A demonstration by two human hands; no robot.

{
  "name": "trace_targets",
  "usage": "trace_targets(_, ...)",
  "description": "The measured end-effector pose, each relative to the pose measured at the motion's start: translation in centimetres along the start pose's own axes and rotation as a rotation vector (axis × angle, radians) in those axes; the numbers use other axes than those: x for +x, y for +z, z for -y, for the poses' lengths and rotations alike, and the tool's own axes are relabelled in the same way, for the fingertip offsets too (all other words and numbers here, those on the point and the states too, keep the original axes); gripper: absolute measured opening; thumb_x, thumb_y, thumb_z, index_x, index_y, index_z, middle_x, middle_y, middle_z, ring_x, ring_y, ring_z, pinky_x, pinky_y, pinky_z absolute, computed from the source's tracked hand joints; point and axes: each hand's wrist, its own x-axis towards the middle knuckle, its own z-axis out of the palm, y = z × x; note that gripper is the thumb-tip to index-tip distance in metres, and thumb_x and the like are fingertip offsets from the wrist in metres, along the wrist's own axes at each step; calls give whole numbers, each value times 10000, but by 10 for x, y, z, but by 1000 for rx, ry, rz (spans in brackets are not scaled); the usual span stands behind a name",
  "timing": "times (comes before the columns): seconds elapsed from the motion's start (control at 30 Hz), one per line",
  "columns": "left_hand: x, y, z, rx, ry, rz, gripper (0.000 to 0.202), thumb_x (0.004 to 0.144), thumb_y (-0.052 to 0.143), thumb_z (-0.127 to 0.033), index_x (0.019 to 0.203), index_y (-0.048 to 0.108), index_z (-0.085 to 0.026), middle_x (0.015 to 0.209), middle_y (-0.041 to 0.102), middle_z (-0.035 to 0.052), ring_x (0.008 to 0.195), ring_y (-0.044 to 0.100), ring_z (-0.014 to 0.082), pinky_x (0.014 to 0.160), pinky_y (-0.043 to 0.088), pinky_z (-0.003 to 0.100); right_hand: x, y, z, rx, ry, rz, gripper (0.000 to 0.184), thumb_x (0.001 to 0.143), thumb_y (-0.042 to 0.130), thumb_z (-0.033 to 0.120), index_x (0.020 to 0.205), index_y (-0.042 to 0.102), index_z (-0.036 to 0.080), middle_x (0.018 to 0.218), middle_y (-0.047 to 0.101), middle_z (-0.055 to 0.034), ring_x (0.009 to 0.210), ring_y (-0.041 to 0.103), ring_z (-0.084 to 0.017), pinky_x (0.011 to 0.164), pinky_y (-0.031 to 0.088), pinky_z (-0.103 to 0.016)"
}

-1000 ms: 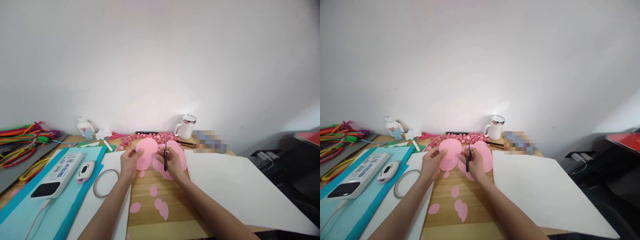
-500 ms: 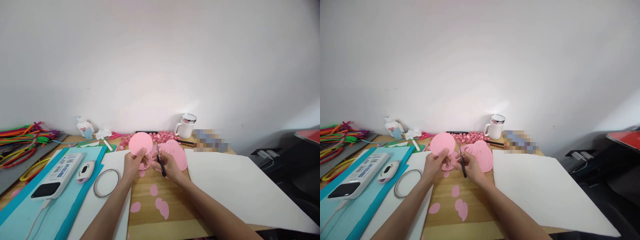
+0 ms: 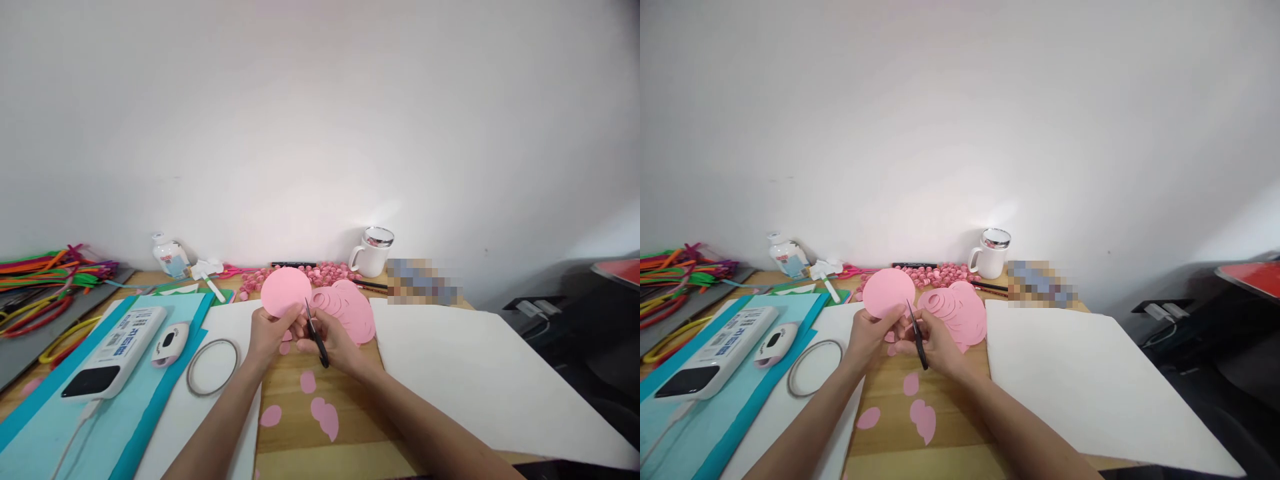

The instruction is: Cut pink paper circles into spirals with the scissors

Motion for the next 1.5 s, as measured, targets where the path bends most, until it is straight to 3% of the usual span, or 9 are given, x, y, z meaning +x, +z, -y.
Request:
trace_targets(0.2, 0, 1, 6, -13, -2, -36, 270, 663, 690, -324, 477, 630, -137, 447, 623, 27, 345, 511, 101, 341, 375, 196, -1, 5, 6, 149, -16, 44, 411, 647, 755, 435, 793, 440, 216, 681, 466, 38, 594, 462, -112, 580, 406, -235)
trace_targets(0.37, -1, 1, 6, -22, -33, -48, 296, 660, 686, -323, 444, 590, -144, 340, 526, -10, 286, 440, 85, 305, 326, 193, -1, 6, 9, 134, 1, 43, 405, 643, 740, 467, 780, 448, 223, 669, 519, 20, 611, 499, -137, 584, 429, -258)
trace_targets(0.73, 1, 0, 9, -130, -66, 51, 318, 656, 692, -342, 438, 570, -145, 354, 504, -17, 296, 418, 81, 308, 324, 206, -3, 12, 2, 110, 48, -57, 331, 674, 714, 421, 753, 470, 212, 616, 562, 27, 473, 462, -98, 442, 390, -215)
trace_targets(0.97, 1, -3, 9, -55, -127, 91, 300, 628, 700, -314, 425, 557, -144, 351, 495, -23, 277, 375, 63, 295, 242, 195, -2, 6, 4, 92, -21, -55, 383, 649, 751, 434, 769, 464, 210, 715, 586, -2, 633, 566, -145, 572, 430, -252)
trace_targets(1.07, 1, -3, 7, -44, -131, 90, 292, 621, 699, -317, 431, 559, -145, 355, 496, -23, 283, 379, 63, 302, 242, 196, -2, 5, 3, 92, -12, -65, 411, 633, 757, 459, 778, 463, 211, 722, 587, -3, 653, 576, -156, 558, 422, -247)
trace_targets(1.5, 3, -6, 9, -96, -109, 138, 338, 656, 694, -310, 409, 524, -155, 331, 464, -30, 292, 359, 65, 323, 250, 209, -5, 7, 0, 94, 54, -120, 281, 672, 711, 378, 757, 512, 199, 512, 508, 66, 420, 472, -91, 396, 359, -195)
